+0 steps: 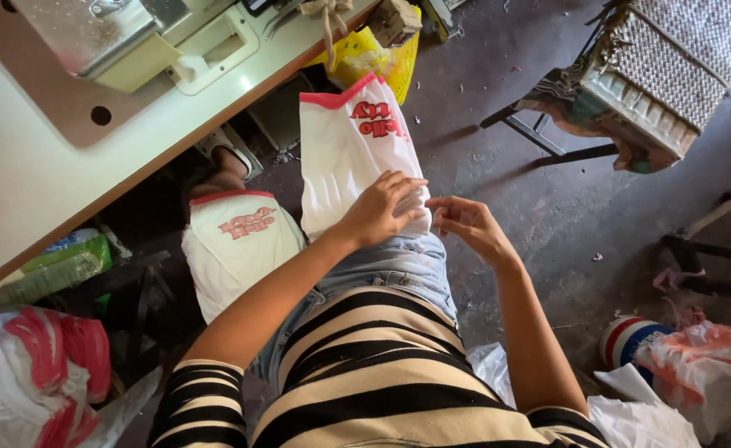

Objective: A person is seen folding and stacking small white garments with red trim at a sewing factory workstation.

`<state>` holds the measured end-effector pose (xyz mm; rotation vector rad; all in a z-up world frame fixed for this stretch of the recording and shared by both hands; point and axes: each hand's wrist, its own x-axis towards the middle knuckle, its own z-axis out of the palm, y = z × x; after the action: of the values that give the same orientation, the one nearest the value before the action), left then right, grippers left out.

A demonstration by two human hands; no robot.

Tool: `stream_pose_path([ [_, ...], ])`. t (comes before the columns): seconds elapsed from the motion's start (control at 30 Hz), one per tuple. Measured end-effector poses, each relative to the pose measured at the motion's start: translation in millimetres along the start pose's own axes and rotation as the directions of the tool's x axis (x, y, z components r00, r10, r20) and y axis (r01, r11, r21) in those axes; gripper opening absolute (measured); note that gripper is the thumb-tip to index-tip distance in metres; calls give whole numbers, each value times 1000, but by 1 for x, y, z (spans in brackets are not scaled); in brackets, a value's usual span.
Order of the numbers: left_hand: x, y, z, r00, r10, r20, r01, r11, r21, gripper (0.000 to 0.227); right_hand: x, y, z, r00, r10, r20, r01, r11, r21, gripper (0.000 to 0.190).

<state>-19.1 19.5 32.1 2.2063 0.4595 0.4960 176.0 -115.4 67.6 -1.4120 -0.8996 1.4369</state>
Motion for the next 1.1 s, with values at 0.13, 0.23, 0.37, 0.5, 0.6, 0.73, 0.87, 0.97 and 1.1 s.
stream_pose_path([
  [0.13, 2, 7, -8, 997, -45, -65, 42, 998, -57, 44, -1, 6, -2, 997, 36, -66, -38, 999, -28, 30],
  [0.23, 1, 11, -10, 992, -74, -100, 66, 995, -78, 43, 1, 11, 2, 994, 65, -82, -67, 998, -20, 27],
  [0.37, -1, 8, -7, 989, -90, -116, 81, 993, -81, 44, 5, 24, 3, 992, 70, -102, -67, 997, 32, 28],
  [0.5, -1, 13, -11, 989, -84, -123, 73, 993, -92, 44, 10, 33, 3, 989, 107, -103, -103, 994, 43, 27],
  [0.6, -1, 15, -11, 985, -68, -162, 53, 994, -94, 42, 18, 29, 12, 937, 284, -202, -265, 957, 119, 22],
  [0.73, -3, 19, -9, 982, -64, -177, 53, 996, -69, 41, 21, 29, 21, 892, 328, -310, -246, 929, 276, 17],
  [0.87, -5, 18, 8, 996, -4, -93, 10, 998, 65, 64, 19, 2, 32, 884, 311, -350, -199, 926, 321, 18],
  [0.97, -3, 4, 25, 998, 36, -54, -21, 968, 249, 78, 20, 4, 34, 893, 279, -352, -158, 929, 334, 21],
  [1.1, 2, 12, 9, 1000, 5, -13, -2, 971, 241, 73, 10, -9, 32, 881, 240, -408, -174, 966, 192, 27],
])
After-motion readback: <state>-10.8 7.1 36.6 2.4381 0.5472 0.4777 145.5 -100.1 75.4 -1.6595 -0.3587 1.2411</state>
